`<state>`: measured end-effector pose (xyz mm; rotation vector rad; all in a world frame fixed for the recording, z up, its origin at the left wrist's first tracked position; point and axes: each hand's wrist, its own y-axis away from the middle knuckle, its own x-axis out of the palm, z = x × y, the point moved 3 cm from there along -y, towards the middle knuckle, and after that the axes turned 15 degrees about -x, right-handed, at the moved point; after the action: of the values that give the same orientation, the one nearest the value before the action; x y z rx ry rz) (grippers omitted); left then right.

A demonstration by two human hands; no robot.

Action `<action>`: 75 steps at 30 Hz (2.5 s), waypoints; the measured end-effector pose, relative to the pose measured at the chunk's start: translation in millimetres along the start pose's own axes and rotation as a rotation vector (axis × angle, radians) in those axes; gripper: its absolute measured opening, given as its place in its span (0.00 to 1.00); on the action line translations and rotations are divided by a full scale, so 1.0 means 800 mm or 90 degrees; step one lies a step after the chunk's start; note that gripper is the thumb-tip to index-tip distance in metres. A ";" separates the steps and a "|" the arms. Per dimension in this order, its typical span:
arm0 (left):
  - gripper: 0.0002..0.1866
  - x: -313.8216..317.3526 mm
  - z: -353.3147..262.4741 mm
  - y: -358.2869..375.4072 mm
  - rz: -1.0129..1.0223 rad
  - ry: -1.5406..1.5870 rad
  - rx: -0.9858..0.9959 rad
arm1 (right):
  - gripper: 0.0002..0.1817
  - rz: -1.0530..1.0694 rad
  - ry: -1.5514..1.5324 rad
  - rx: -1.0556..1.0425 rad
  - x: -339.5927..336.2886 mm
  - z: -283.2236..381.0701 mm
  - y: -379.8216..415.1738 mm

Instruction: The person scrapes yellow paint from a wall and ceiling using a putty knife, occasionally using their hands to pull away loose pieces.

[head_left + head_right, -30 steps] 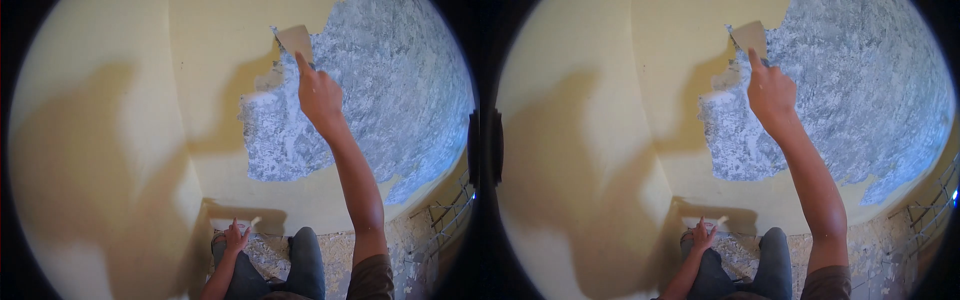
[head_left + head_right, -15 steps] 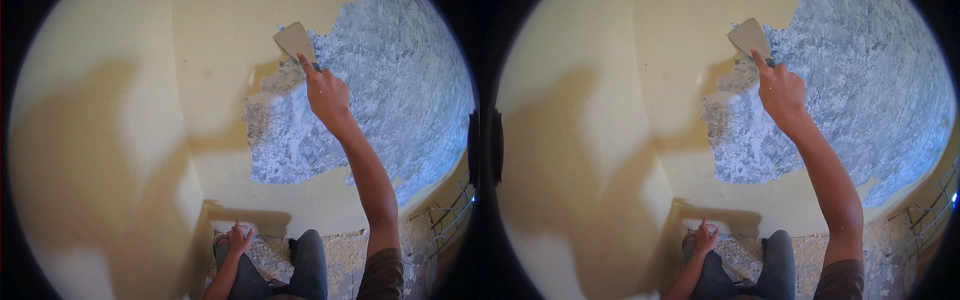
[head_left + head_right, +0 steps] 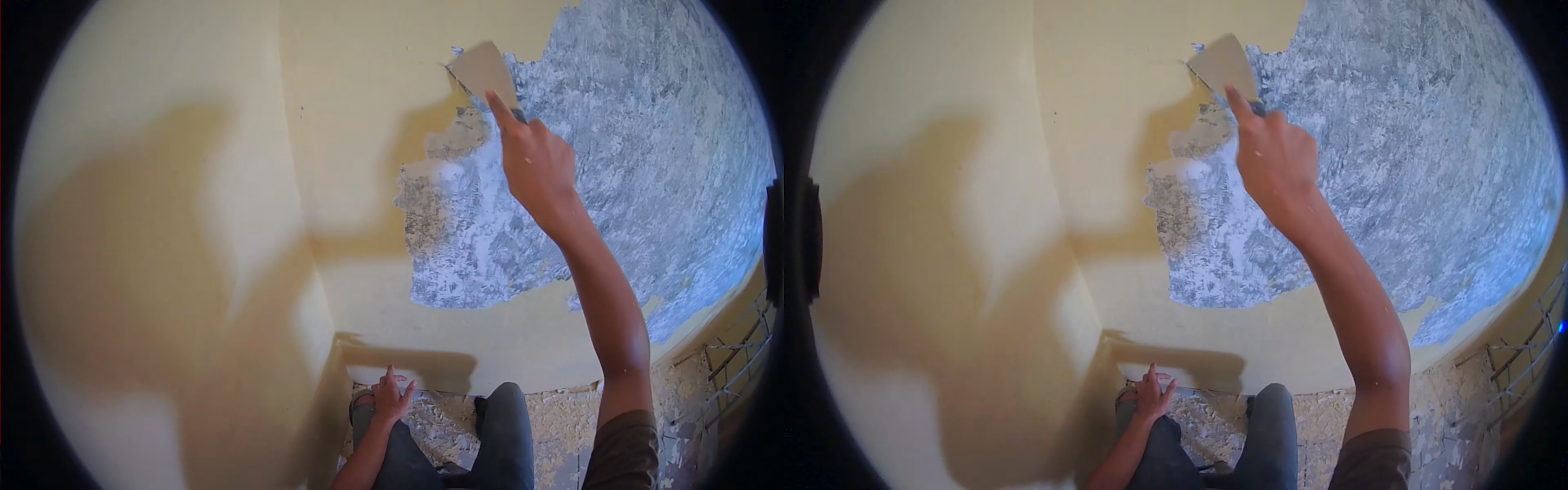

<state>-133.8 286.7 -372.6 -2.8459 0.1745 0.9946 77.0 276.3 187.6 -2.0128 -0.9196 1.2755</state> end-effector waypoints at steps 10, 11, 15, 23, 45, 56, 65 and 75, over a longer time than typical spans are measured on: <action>0.45 -0.004 0.007 0.001 -0.021 0.034 -0.006 | 0.31 0.013 -0.003 0.003 0.003 -0.009 0.052; 0.45 -0.004 0.005 0.001 -0.020 0.035 -0.006 | 0.31 0.037 -0.006 0.014 0.005 -0.010 0.056; 0.45 -0.004 0.000 -0.002 -0.016 0.034 0.015 | 0.31 0.001 -0.008 -0.009 -0.004 -0.007 0.006; 0.46 -0.008 0.005 0.003 -0.039 0.037 -0.005 | 0.32 -0.064 0.001 -0.050 -0.020 0.001 -0.038; 0.46 -0.004 0.002 0.004 -0.009 0.032 0.006 | 0.31 0.048 0.043 -0.040 -0.015 -0.009 0.020; 0.47 -0.002 0.003 -0.001 -0.013 0.033 -0.016 | 0.32 0.020 0.015 -0.031 -0.029 -0.007 -0.005; 0.46 -0.007 -0.004 0.006 0.003 0.033 -0.001 | 0.33 0.062 0.038 -0.028 -0.031 -0.016 -0.004; 0.47 0.005 -0.025 0.015 0.004 -0.102 0.035 | 0.32 0.005 -0.026 -0.038 -0.022 -0.009 -0.034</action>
<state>-120.2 271.9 -360.3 -2.7035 0.1927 1.1932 71.6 277.3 220.2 -2.0451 -0.9803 1.3124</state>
